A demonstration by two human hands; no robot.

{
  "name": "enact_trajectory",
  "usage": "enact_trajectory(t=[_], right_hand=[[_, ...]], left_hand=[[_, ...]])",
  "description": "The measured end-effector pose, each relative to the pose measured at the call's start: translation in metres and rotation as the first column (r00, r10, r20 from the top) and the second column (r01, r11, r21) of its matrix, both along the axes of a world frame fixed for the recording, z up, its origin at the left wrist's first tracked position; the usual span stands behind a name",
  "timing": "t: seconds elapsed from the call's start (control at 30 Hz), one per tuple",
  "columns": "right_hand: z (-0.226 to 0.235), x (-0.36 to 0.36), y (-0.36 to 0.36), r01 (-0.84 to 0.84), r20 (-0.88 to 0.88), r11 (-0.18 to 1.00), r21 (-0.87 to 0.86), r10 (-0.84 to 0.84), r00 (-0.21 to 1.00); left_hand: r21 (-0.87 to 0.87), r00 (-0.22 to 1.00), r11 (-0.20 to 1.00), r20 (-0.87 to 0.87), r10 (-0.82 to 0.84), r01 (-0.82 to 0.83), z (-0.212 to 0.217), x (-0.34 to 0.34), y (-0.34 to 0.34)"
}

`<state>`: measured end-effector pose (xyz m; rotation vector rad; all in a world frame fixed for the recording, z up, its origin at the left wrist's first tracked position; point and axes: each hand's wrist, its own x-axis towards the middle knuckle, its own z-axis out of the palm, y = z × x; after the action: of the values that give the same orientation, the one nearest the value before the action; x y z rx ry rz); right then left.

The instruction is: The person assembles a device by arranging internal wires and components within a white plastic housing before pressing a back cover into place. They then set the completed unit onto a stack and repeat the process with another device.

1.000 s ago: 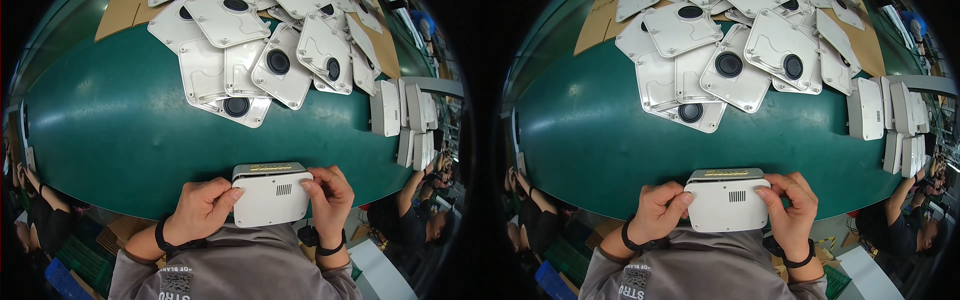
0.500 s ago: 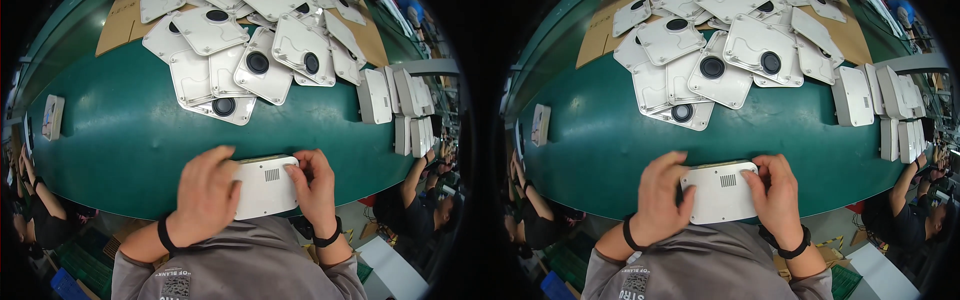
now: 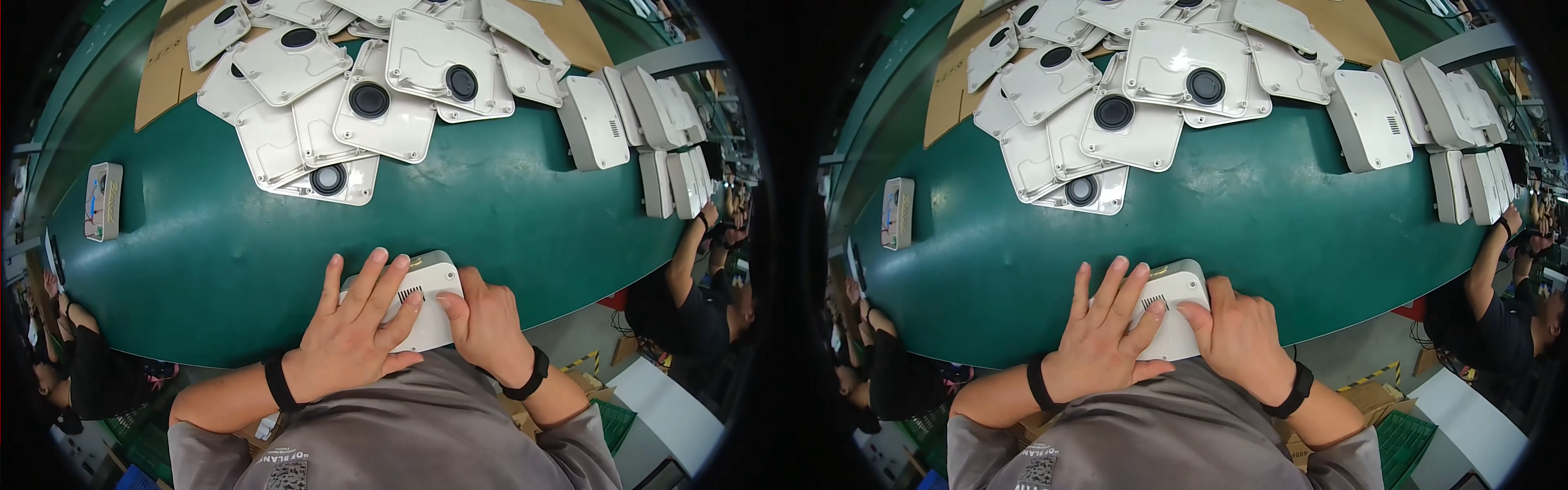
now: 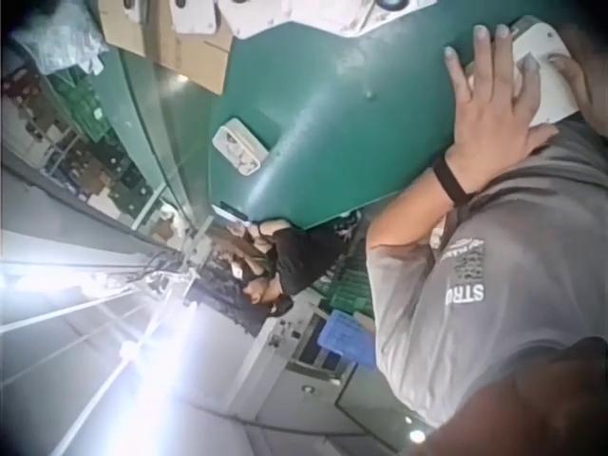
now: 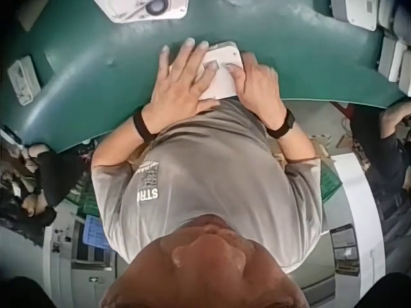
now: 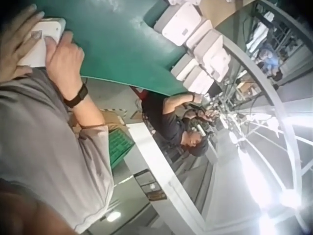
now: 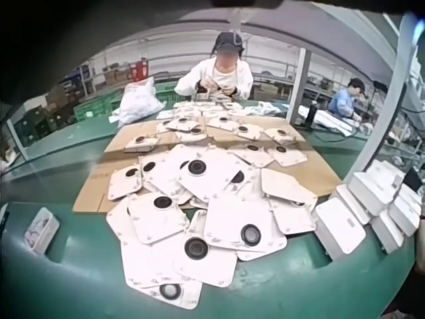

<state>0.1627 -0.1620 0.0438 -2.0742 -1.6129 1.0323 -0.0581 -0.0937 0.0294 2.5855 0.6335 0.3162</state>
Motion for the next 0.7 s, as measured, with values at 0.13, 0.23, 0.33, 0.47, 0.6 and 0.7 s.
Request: enact_trajectory(t=[0.13, 0.23, 0.33, 0.47, 0.6, 0.7], right_hand=[[-0.003, -0.002, 0.003, -0.010, 0.039, 1.000, 0.017, 0.010, 0.999], [-0.009, -0.005, 0.002, -0.013, 0.063, 0.993, 0.118, 0.005, 0.998], [-0.001, 0.008, -0.011, 0.135, -0.101, 0.989, 0.064, -0.128, 0.987], [-0.003, 0.059, -0.052, 0.369, -0.083, 0.926, 0.086, -0.362, 0.928], [-0.048, 0.167, -0.115, 0.698, -0.162, 0.695, 0.175, -0.679, 0.716], [-0.035, 0.206, -0.098, 0.830, -0.273, 0.556, 0.037, -0.794, 0.543]], left_hand=[[0.007, 1.000, 1.000, -0.005, -0.011, 0.011, -0.002, -0.003, 0.001], [-0.003, 1.000, 1.000, 0.000, 0.011, -0.011, -0.006, -0.005, -0.001], [-0.046, 0.988, 0.995, 0.117, 0.096, -0.092, -0.004, -0.014, 0.008], [0.126, 0.871, 0.890, 0.303, 0.387, -0.439, 0.014, -0.053, 0.055], [0.556, 0.662, 0.483, 0.171, 0.729, -0.676, 0.014, -0.179, 0.152], [0.669, 0.512, 0.303, 0.135, 0.848, -0.679, -0.012, -0.365, 0.205]])
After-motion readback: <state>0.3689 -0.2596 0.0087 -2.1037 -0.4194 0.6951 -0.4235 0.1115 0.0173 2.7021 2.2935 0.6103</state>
